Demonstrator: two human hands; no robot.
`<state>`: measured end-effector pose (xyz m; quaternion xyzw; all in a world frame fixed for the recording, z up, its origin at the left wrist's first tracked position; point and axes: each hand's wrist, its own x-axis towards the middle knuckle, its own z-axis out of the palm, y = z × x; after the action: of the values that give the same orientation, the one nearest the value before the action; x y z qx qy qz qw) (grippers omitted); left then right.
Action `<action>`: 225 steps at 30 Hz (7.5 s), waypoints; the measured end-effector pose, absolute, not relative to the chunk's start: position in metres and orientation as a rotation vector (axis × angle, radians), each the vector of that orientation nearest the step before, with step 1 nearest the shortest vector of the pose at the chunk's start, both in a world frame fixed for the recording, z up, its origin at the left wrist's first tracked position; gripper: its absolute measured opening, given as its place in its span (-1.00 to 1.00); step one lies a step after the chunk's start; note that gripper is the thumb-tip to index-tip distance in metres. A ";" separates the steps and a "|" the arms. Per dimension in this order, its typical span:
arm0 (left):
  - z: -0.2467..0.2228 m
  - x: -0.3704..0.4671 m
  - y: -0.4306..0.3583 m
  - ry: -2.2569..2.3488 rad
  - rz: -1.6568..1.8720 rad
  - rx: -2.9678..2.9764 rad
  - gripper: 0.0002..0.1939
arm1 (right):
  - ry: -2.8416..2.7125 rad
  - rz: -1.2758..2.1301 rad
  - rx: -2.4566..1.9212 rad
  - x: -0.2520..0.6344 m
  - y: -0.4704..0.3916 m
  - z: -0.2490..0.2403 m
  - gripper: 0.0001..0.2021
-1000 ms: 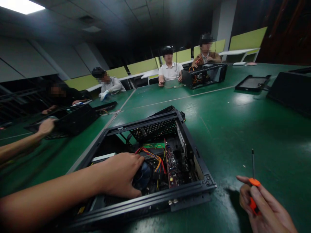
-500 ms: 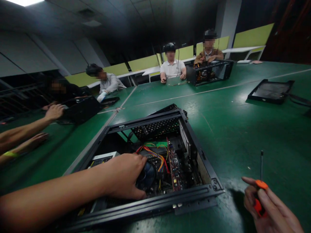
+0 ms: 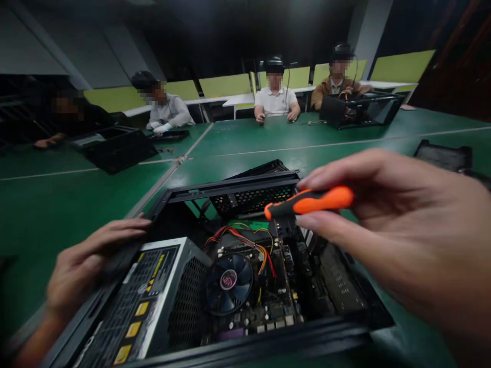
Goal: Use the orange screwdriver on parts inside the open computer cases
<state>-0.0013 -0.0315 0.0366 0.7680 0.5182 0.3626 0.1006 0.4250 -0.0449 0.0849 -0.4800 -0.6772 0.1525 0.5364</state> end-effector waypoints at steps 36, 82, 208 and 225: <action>-0.011 0.001 -0.030 1.273 1.467 2.055 -0.58 | -2.361 0.272 -0.923 0.353 0.000 0.073 -0.71; -0.014 -0.002 -0.020 1.008 1.528 2.148 -0.61 | -2.535 0.652 -0.746 0.367 -0.040 0.089 -0.64; -0.007 -0.001 -0.027 1.068 1.487 2.152 -0.64 | -2.707 0.227 -0.638 0.266 0.013 0.083 -0.65; 0.054 0.213 -0.029 1.494 -0.651 2.593 -0.61 | -1.342 1.198 -1.265 0.495 -0.045 0.000 -0.47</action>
<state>0.2132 -0.0291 0.0541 0.8460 0.4874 -0.2123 0.0397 0.4953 -0.0446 0.0002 -0.5124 -0.5437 0.4855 0.4540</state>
